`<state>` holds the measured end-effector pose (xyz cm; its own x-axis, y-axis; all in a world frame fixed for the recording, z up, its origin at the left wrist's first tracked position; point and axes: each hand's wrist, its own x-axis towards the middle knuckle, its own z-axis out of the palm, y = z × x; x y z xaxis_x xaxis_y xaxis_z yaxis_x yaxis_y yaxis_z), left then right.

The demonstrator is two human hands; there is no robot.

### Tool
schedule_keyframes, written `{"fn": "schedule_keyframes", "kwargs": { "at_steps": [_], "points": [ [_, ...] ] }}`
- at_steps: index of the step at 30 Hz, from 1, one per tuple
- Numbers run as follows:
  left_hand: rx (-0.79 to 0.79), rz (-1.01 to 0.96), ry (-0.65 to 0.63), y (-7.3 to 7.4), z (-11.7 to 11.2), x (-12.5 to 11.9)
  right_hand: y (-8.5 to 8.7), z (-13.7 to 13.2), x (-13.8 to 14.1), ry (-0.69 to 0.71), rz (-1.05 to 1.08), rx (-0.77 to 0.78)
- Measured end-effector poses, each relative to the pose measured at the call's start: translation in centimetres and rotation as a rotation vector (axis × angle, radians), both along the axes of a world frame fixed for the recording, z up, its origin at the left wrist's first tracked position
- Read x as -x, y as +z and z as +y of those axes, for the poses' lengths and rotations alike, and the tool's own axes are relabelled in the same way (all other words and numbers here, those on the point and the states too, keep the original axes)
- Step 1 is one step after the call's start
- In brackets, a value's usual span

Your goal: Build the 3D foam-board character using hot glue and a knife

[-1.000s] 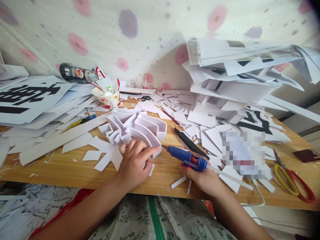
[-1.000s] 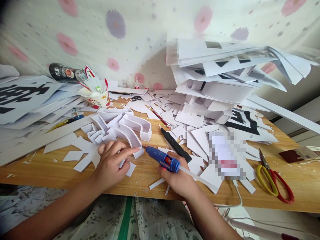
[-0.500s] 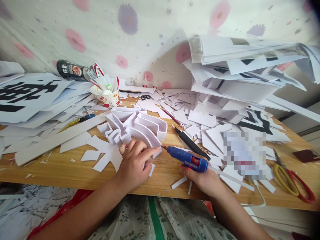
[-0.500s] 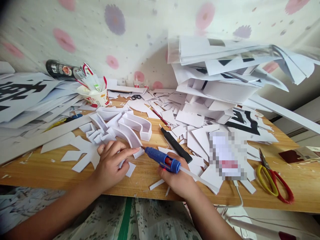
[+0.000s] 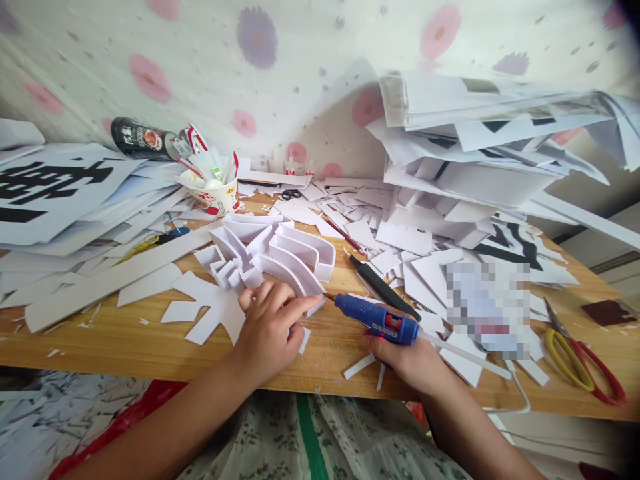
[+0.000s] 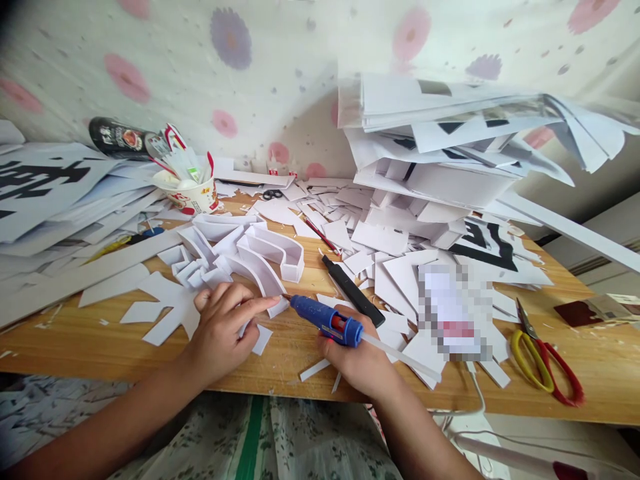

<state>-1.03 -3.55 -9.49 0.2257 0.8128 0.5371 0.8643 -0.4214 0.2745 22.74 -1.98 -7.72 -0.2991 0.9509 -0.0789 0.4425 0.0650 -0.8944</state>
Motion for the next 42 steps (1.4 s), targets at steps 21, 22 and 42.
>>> {"fn": "schedule_keyframes", "kwargs": {
  "at_steps": [21, 22, 42],
  "points": [
    [0.007, 0.010, -0.013, -0.2, 0.1, 0.0, 0.1, 0.3, 0.1, 0.007, -0.017, 0.040],
    [0.007, 0.011, -0.014, -0.2, 0.1, 0.0, 0.1, 0.3, 0.1, 0.013, -0.012, 0.039],
    [-0.131, -0.025, -0.088, -0.2, -0.3, 0.3, -0.1, -0.1, 0.1, 0.014, 0.055, 0.006]
  ]
}}
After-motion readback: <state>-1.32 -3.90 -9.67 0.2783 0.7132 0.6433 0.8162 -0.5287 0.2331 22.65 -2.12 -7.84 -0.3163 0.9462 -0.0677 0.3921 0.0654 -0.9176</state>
